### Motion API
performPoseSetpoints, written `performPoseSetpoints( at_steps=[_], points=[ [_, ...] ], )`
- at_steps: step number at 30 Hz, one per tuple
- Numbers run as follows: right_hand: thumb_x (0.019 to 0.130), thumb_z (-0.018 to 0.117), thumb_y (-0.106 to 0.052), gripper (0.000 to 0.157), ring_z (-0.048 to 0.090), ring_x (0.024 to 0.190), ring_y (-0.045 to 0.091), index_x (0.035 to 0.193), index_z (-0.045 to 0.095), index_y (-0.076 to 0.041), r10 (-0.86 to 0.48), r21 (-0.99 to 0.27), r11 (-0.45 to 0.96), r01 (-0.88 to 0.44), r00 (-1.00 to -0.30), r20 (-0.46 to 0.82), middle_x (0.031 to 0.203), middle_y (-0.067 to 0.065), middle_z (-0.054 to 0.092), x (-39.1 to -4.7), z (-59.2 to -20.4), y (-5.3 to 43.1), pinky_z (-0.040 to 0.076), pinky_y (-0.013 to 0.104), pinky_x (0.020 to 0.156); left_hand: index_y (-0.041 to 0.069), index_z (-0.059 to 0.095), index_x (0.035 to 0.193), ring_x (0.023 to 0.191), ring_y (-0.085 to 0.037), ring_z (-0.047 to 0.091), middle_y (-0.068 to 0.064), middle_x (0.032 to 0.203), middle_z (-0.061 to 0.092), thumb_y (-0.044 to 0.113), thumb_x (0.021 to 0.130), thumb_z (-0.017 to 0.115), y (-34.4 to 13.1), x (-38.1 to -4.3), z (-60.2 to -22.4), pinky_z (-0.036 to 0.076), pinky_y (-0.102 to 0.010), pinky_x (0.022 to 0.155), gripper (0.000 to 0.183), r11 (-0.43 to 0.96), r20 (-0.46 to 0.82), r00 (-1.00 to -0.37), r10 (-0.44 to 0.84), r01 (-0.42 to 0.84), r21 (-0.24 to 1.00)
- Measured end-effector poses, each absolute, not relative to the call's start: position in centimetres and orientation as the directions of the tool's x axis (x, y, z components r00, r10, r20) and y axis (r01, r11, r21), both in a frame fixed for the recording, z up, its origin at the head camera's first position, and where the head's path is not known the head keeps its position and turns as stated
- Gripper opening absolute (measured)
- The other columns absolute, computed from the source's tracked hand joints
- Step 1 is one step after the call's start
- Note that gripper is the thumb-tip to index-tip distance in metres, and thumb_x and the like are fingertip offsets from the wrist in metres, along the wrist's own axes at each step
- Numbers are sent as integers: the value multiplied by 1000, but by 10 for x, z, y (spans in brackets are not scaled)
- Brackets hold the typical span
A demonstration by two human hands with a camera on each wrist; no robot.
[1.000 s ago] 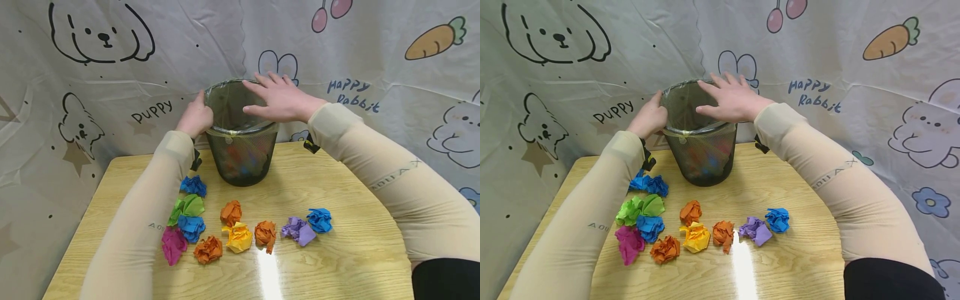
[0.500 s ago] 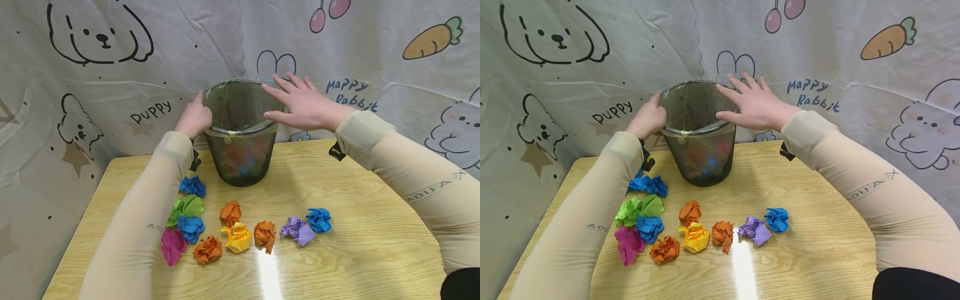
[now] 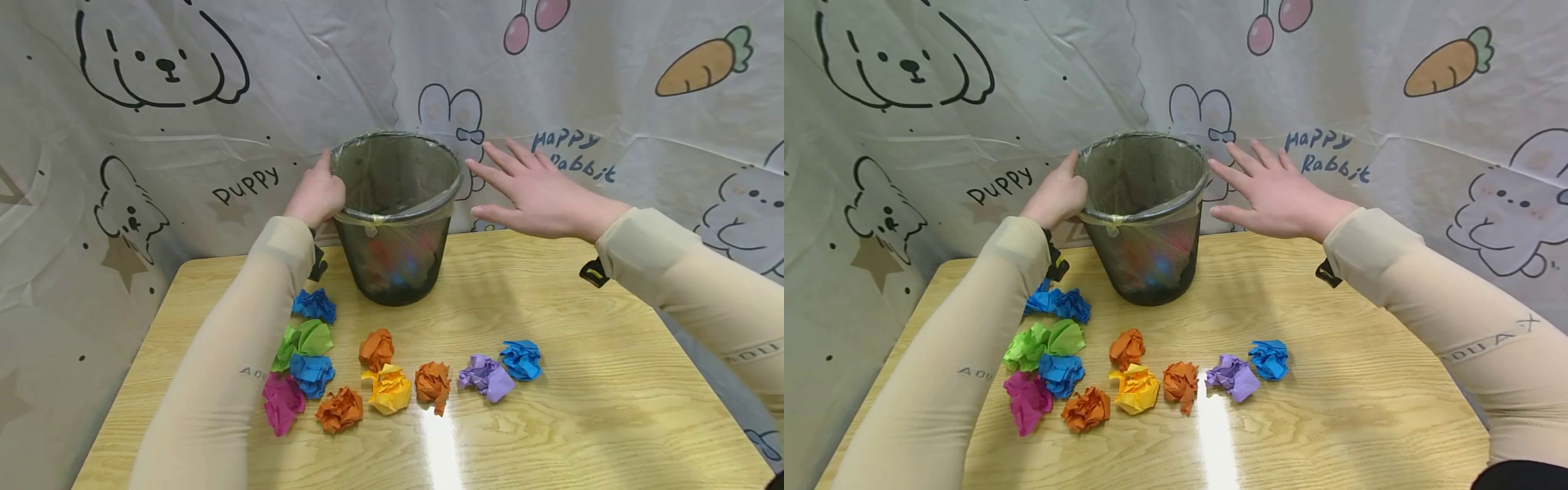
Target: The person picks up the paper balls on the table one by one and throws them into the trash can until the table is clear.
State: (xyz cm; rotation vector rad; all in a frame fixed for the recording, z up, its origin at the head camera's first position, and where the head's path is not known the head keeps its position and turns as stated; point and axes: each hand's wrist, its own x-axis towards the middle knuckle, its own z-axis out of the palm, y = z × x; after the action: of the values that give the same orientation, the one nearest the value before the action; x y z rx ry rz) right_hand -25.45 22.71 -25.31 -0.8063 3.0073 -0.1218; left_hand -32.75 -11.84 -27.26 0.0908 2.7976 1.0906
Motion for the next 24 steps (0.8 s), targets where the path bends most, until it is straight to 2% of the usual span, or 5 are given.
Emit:
performPoseSetpoints(
  at_steps=[4,10,13,17,24],
  points=[
    [102,39,-67,81,-14,154,35,167,8,-29,-515,-78,854,-514,-857,7,171,6,-5,-247,-256,233,-7,64,119,16,-9,165,44,-13,29,-26,145,52,10,100,21,-118,-327,-273,39,-31,47,71,737,-102,-989,111,13,676],
    [102,44,-65,82,-10,155,36,167,10,-28,-536,-74,841,-536,-844,18,171,8,0,-233,-261,242,-5,62,120,16,-10,165,44,-13,29,-24,143,55,11,102,21,-118,-328,-273,41,-32,48,70,737,-106,-988,113,12,676],
    [100,52,-62,85,-4,155,40,167,14,-26,-556,-68,829,-555,-831,2,171,11,4,-225,-269,248,2,66,119,16,-9,165,45,-14,31,-25,144,54,10,101,21,-117,-329,-273,42,-32,49,71,737,-104,-989,109,10,676],
    [95,66,-55,90,4,154,44,166,20,-23,-584,-66,811,-581,-811,-37,170,14,8,-213,-286,257,12,68,118,17,-9,165,46,-14,32,-24,154,43,10,100,22,-118,-329,-273,43,-32,50,72,735,-101,-989,108,11,678],
    [84,84,-41,99,17,151,45,164,29,-21,-604,-172,796,-581,-783,-149,170,14,14,-192,-322,264,25,66,115,15,-9,165,45,-14,31,-25,143,55,10,100,21,-118,-329,-273,43,-34,52,72,741,-99,-989,113,18,671]
  ],
)
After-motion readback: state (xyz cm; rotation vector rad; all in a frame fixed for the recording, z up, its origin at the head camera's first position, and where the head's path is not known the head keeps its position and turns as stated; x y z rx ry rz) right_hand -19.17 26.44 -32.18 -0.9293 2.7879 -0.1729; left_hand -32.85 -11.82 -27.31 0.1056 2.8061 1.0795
